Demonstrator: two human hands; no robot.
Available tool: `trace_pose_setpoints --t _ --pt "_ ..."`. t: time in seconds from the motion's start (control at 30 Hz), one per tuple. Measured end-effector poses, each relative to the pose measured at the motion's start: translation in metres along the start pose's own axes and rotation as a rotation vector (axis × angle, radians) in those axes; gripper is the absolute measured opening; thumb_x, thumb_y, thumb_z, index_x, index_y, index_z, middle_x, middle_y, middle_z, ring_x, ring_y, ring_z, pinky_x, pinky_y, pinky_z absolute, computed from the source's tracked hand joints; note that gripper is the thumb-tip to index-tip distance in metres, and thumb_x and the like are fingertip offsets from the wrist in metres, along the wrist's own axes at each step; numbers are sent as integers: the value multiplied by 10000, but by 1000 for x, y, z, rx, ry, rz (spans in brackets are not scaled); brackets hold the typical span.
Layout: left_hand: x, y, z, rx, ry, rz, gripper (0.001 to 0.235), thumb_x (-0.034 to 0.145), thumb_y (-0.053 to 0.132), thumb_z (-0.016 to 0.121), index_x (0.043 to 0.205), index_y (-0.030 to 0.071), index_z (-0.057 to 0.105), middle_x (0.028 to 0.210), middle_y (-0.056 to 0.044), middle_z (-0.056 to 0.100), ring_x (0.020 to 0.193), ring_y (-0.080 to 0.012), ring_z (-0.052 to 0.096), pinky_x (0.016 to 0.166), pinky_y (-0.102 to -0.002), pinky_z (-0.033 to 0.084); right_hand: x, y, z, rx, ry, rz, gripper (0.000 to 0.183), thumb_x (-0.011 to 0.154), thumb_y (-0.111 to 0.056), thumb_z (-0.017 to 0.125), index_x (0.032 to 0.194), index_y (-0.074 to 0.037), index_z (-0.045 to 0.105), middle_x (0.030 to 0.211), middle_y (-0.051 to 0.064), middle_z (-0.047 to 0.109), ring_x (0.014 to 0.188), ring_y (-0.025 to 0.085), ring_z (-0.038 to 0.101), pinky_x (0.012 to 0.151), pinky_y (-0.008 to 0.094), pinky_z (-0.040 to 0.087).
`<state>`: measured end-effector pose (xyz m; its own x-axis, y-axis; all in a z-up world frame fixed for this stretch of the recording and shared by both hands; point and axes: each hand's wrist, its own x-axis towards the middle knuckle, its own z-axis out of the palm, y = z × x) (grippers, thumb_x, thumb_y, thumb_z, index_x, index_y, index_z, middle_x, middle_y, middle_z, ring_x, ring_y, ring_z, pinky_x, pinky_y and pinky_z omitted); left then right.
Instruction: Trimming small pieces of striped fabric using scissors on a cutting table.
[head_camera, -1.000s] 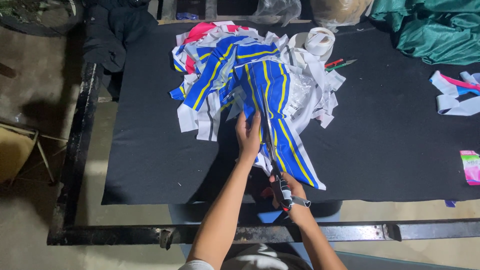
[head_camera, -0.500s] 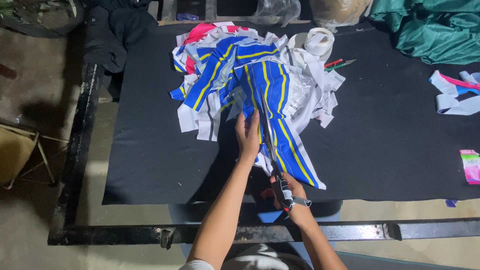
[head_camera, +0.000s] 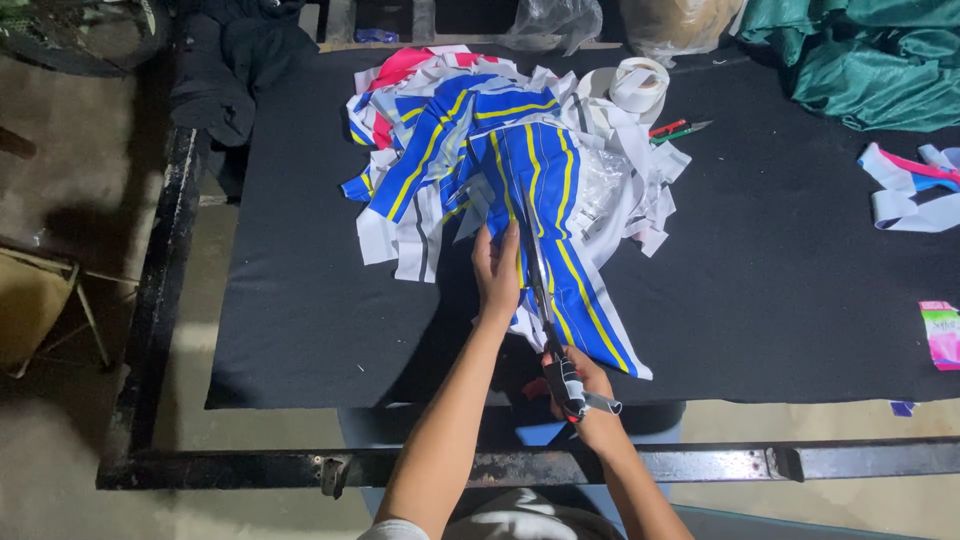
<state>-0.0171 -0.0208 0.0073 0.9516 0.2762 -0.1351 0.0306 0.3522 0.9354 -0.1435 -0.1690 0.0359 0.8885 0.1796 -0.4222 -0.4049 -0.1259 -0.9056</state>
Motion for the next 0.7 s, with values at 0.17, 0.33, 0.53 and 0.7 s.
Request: trace_pose_setpoints --t 0.17,0.33,0.53,0.7 --pt "0 1 2 27 55 -79 664 878 560 583 1431 209 469 1412 -136 559 1270 -295 633 1029 -449 578 0 -1 0 -20 -9 -60 238 939 -285 609 1039 -74 659 818 183 831 591 182 722 406 235 417" --pt "-2 3 4 9 88 -157 715 860 562 581 1458 199 433 1454 -143 534 1302 -311 616 1039 -454 569 0 5 -3 -57 -7 -48 247 963 -319 596 1042 -94 662 789 141 829 455 91 524 397 227 393" --pt "-4 9 5 20 92 -174 747 844 582 573 1471 206 418 1478 -132 505 1309 -302 608 1048 -450 560 2 13 -7 -5 -37 -128 145 952 -207 618 1027 -97 676 722 11 597 482 77 509 401 225 443" --pt "-6 13 6 37 120 -225 829 810 614 570 1514 223 373 1533 -125 463 1344 -318 581 1062 -471 543 0 9 -7 -51 -20 -129 134 981 -240 614 971 -120 671 705 -14 570 507 81 497 430 239 449"
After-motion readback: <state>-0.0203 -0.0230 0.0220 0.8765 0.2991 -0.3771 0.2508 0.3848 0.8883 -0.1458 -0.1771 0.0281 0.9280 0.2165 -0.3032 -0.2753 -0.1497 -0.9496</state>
